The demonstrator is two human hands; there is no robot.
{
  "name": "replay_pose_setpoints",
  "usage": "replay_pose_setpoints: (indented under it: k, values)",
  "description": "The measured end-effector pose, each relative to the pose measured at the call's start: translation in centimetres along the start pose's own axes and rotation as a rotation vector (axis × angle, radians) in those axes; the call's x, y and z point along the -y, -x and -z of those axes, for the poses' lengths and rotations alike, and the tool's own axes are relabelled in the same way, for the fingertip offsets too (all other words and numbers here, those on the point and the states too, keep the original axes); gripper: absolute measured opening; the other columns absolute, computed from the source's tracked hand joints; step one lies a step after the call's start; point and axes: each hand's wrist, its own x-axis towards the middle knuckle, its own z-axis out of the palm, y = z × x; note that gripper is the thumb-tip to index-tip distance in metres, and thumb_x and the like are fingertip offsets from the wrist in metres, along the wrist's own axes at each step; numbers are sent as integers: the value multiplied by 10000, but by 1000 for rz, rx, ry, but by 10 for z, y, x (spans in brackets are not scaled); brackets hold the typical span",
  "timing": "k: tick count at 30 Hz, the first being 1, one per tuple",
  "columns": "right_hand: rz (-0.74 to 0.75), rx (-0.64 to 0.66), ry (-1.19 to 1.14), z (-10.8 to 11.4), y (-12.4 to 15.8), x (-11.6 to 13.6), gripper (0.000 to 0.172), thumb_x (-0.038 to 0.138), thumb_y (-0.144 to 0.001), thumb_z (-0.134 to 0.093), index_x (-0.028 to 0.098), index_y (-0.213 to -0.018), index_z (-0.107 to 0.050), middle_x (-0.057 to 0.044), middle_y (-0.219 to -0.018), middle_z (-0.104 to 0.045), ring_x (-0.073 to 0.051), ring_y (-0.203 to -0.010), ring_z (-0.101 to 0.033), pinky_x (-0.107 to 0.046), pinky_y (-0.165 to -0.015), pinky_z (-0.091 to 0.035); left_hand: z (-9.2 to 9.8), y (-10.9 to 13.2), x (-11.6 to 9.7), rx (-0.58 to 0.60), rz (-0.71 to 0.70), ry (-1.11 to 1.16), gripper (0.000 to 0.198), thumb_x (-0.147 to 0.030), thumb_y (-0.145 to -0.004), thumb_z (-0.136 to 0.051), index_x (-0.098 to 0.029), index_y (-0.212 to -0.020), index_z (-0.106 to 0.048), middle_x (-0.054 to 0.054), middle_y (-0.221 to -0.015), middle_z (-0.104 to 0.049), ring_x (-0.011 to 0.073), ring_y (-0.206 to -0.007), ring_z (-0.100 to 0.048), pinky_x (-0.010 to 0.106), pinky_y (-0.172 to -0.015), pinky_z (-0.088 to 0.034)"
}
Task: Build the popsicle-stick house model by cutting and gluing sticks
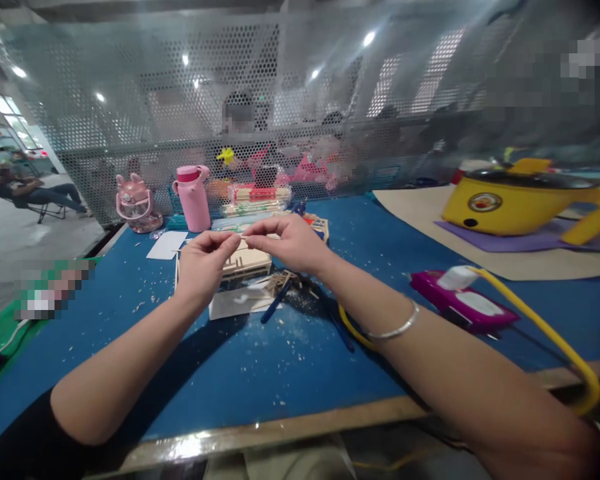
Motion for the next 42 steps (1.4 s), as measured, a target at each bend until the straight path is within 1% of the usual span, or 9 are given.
replay_pose_setpoints:
  k: [5,8,11,13,15,21,29,35,42]
  values:
    - [-25,-76,-32,-3,1,-19,211,327,-701,-588,149,-780,-669,-13,-709,-648,-108,-660,-549,-260,-635,-420,11,-11,-4,175,-173,-304,192,-324,-671,-617,-159,-755,-668,36,-723,-642,131,-677,-552,259,-635,-439]
    - [-50,-66,14,-6,4,-32,179,288,-689,-604,145,-764,-680,-26,-687,-660,-112,-628,-561,-257,-607,-428,27,-29,-8,276,-307,-464,365,-263,-725,-534,-181,-1076,-584,61,-923,-643,159,-824,-564,293,-735,-436]
    - [-20,-46,149,-14,10,-41,129,232,-703,-591,180,-754,-698,-31,-732,-686,-123,-678,-596,-259,-651,-444,40,-44,-8,495,-264,-592,599,-197,-685,-533,-182,-1269,-399,81,-1016,-625,182,-913,-558,324,-796,-423]
    - [-4,-67,220,-22,13,-45,161,207,-732,-555,211,-799,-702,-29,-802,-696,-130,-737,-615,-261,-684,-453,43,-46,-5,630,-206,-737,642,-193,-657,-552,-176,-1277,-386,87,-1010,-628,190,-897,-568,330,-789,-425]
    - [3,-112,252,-29,16,-47,189,204,-753,-532,228,-839,-699,-28,-854,-695,-134,-777,-624,-265,-707,-461,41,-43,-1,676,-181,-868,647,-219,-644,-573,-165,-1265,-400,88,-977,-632,189,-849,-579,320,-752,-434]
    - [-26,-184,229,-40,16,-51,185,239,-758,-544,226,-864,-695,-38,-886,-691,-144,-802,-630,-285,-744,-469,33,-34,11,630,-219,-878,651,-292,-690,-564,-155,-1288,-344,42,-790,-634,145,-697,-578,255,-638,-427]
    - [-49,-167,276,-41,16,-50,182,237,-764,-544,248,-873,-690,-22,-912,-685,-146,-823,-625,-290,-754,-463,32,-34,18,580,-208,-719,656,-270,-693,-573,-145,-1292,-334,57,-768,-639,141,-667,-576,248,-604,-419]
    - [-50,-163,283,-43,14,-53,186,244,-757,-548,229,-874,-692,-38,-903,-686,-158,-826,-624,-302,-764,-459,30,-33,22,486,-230,-749,605,-255,-694,-568,-159,-1265,-392,58,-759,-645,139,-655,-571,245,-596,-412]
    - [-203,-165,159,-41,13,-56,213,125,-699,-552,193,-841,-696,-51,-889,-684,-159,-816,-614,-305,-782,-459,30,-34,22,465,-242,-769,609,-243,-681,-579,-169,-1260,-407,54,-734,-651,137,-619,-558,243,-574,-397]
